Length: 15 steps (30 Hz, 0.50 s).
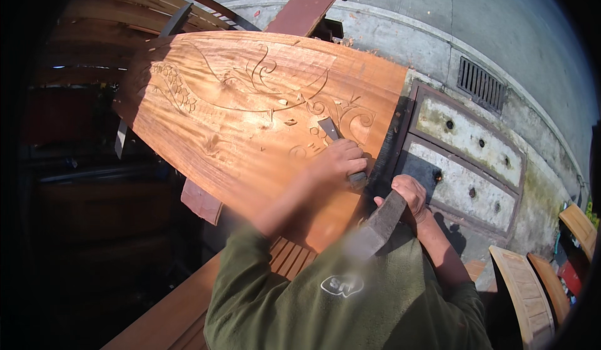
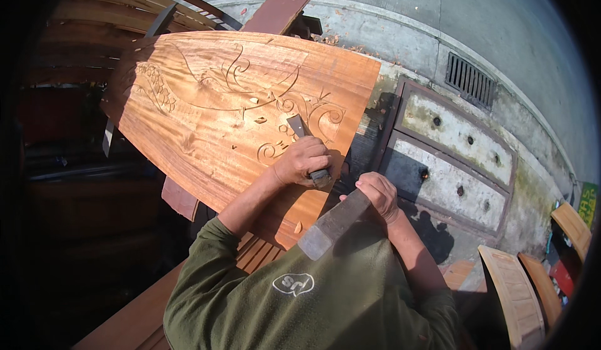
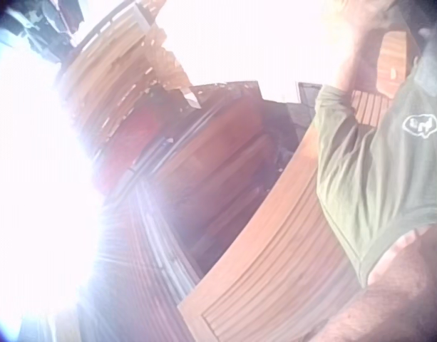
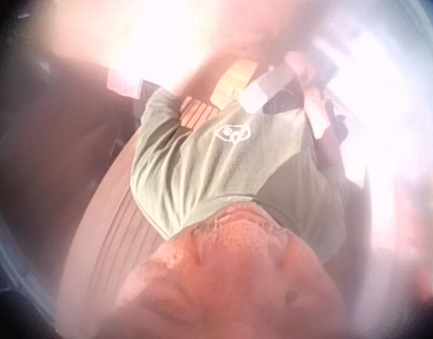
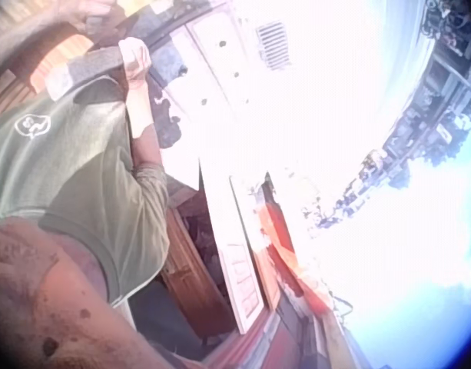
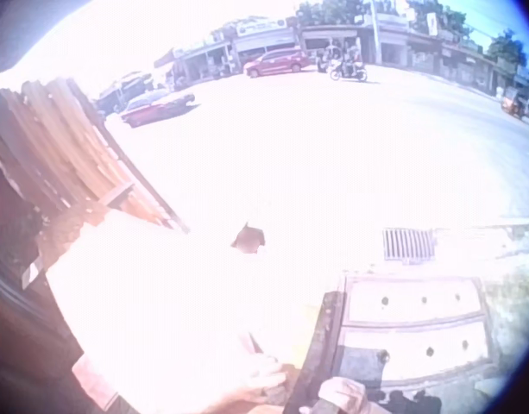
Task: The person carves decorative floral patterns into a wooden board using a chisel and a wooden mallet. They tap the chisel with the mallet to remove small shavings of wood along the pre-drawn lines.
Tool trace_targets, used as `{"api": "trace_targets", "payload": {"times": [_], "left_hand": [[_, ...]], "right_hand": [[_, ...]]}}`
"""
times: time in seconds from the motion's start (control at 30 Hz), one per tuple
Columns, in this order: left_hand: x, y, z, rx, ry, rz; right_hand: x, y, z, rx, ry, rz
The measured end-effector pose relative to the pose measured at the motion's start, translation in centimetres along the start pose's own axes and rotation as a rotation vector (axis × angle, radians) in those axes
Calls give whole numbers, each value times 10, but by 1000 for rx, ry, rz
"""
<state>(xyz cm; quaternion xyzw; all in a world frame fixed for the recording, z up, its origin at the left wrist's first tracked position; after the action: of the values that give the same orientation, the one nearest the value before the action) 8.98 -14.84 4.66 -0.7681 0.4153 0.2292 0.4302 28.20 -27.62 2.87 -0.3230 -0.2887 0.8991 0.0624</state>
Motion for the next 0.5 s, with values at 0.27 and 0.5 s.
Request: {"api": "trace_targets", "payload": {"times": [0.27, 0.5], "left_hand": [[-4, -10, -4, 46, -64, -61], [-3, -8, 0, 36, -99, -61]], "right_hand": [[-4, 1, 6, -20, -167, -119], [-12, -7, 7, 13, -92, 15]]}}
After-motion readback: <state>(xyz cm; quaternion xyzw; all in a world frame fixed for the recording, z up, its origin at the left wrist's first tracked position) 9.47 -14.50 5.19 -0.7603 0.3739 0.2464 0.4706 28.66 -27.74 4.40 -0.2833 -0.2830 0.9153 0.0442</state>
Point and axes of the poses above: each hand's wrist, its own y-axis away from the middle knuckle, its own x-axis out of the palm, z = x × y, the point moved 5 cm from there along -y, towards the middle knuckle, and after that the axes turned 7 degrees about x, right-handed, at the moved point
